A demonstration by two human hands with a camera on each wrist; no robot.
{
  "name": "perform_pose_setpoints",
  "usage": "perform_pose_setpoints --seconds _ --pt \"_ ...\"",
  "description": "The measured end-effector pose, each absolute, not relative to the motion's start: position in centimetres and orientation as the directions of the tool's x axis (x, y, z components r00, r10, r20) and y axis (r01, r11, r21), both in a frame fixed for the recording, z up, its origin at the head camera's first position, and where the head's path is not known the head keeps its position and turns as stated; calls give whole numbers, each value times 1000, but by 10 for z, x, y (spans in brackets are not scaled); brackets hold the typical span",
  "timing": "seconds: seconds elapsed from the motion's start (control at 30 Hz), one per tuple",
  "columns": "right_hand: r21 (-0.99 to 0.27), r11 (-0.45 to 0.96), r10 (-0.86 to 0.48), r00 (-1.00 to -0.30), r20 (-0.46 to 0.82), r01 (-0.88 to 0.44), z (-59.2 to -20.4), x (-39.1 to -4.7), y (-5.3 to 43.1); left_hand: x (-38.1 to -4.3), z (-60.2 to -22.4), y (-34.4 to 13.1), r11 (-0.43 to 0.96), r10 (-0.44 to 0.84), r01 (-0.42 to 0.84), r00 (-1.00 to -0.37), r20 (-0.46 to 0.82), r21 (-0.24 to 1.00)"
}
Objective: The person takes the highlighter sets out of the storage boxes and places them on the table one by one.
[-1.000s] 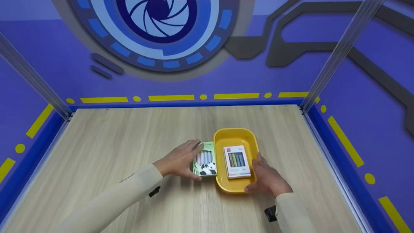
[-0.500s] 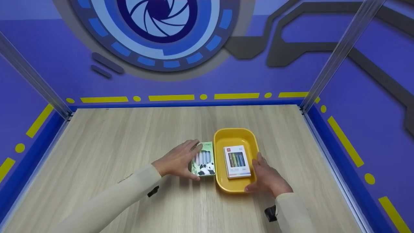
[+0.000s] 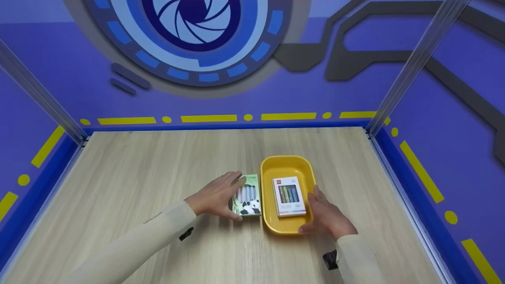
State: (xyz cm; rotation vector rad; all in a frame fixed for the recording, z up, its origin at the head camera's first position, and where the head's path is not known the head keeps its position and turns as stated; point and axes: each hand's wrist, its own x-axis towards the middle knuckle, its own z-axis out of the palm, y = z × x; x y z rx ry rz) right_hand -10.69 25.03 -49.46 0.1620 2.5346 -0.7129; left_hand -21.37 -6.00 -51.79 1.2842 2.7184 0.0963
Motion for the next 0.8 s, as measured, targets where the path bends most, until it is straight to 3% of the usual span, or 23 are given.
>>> perform_pose_setpoints --seconds 0.5,0.8 --pt "-441 880 -44 -895 -445 175 -495 -105 249 -212 -530 -58 622 783 774 -613 -106 117" --pt "-440 872 -11 -889 -459 216 -496 -105 249 -210 -536 -57 630 776 765 -616 -135 131"
